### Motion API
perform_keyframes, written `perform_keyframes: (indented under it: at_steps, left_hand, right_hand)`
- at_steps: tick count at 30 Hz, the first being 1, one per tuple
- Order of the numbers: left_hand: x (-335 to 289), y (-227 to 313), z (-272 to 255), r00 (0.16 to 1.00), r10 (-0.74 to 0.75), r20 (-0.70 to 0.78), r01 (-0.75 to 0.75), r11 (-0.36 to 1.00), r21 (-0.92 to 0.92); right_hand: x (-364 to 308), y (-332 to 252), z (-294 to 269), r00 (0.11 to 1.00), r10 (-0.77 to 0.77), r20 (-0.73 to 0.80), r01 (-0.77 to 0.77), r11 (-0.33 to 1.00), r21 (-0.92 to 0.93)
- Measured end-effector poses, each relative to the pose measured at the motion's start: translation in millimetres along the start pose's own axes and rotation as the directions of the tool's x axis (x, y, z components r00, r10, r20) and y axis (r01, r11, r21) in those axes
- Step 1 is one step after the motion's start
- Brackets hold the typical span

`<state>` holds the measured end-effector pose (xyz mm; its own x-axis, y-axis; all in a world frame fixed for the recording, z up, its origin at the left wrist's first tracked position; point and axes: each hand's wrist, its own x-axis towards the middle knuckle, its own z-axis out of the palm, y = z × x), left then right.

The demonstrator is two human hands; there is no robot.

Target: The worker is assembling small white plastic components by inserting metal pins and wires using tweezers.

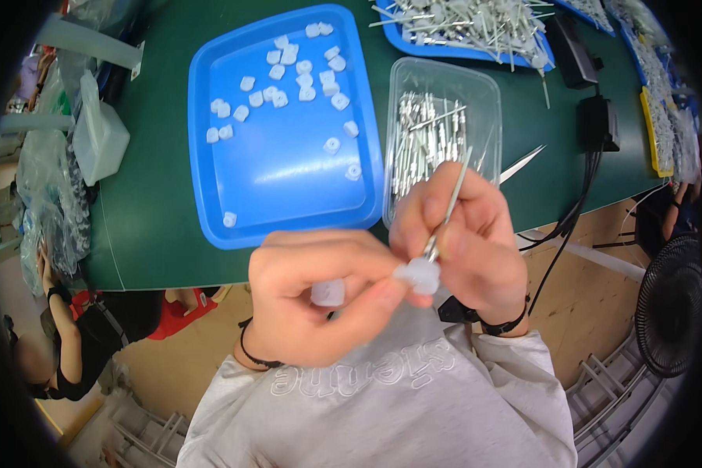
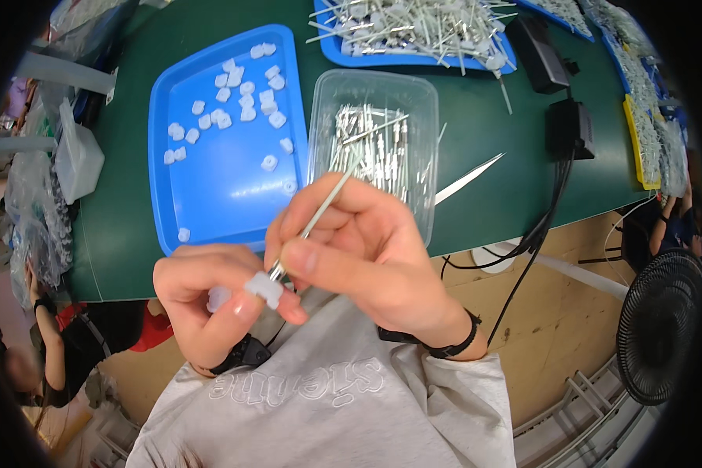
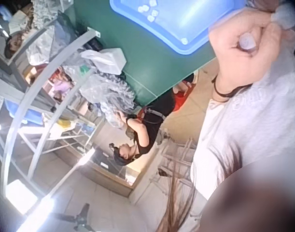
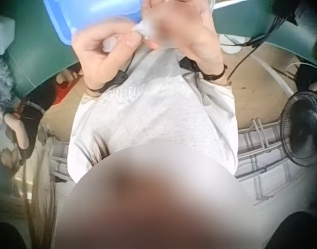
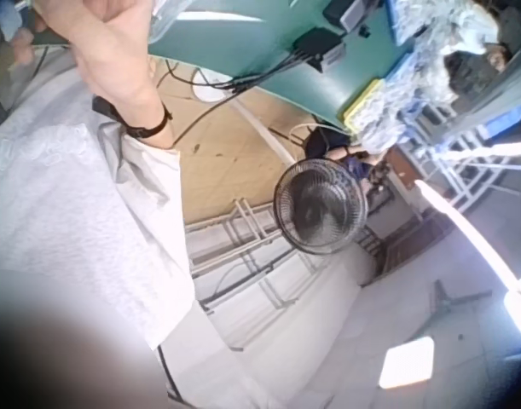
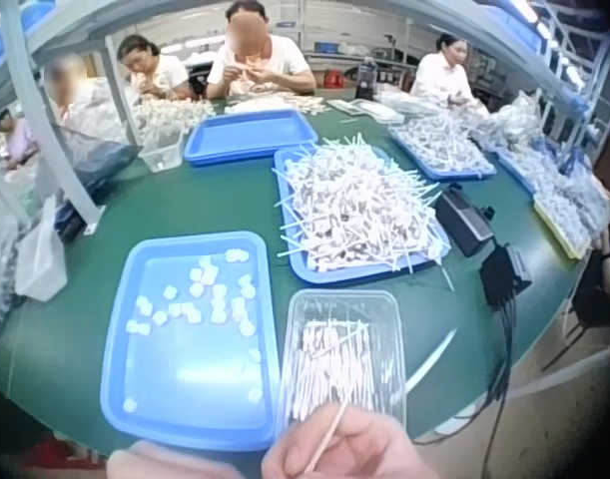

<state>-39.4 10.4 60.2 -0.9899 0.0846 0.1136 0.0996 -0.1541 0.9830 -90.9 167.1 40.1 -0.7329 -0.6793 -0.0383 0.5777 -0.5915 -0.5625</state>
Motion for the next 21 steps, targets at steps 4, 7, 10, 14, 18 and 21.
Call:
perform_keyframes:
  at_steps: [4,7,10,14,18,21]
  left_hand:
    - [1.0,4.3,2.2,0.999,-0.031,-0.012,0.031,0.998,-0.06]
    - [4.7,6.7,-4.8,0.997,-0.055,0.045,0.055,0.998,0.001]
    - [3.6,4.1,-4.7,0.999,-0.031,0.028,0.03,0.999,0.026]
    - [-1.8,-0.6,-2.6,0.999,-0.014,-0.029,0.014,1.0,0.018]
    - [-4.6,-0.3,-7.5,0.96,-0.222,-0.17,0.239,0.968,0.082]
    - [-6.9,4.0,-13.0,0.905,-0.325,-0.275,0.353,0.934,0.058]
  right_hand:
    - [0.8,-12.4,3.5,1.0,0.005,0.03,-0.002,0.996,-0.085]
    - [1.7,-13.9,5.7,1.0,0.008,0.022,-0.006,0.993,-0.118]
    - [2.2,-14.3,8.6,0.997,0.072,0.008,-0.071,0.992,-0.1]
    - [5.4,-16.9,12.4,0.99,0.137,0.019,-0.133,0.983,-0.125]
    - [20.9,-38.9,13.6,0.996,0.039,-0.074,-0.074,0.83,-0.553]
    - [46.1,-75.5,-2.8,0.95,-0.292,-0.109,0.078,0.564,-0.822]
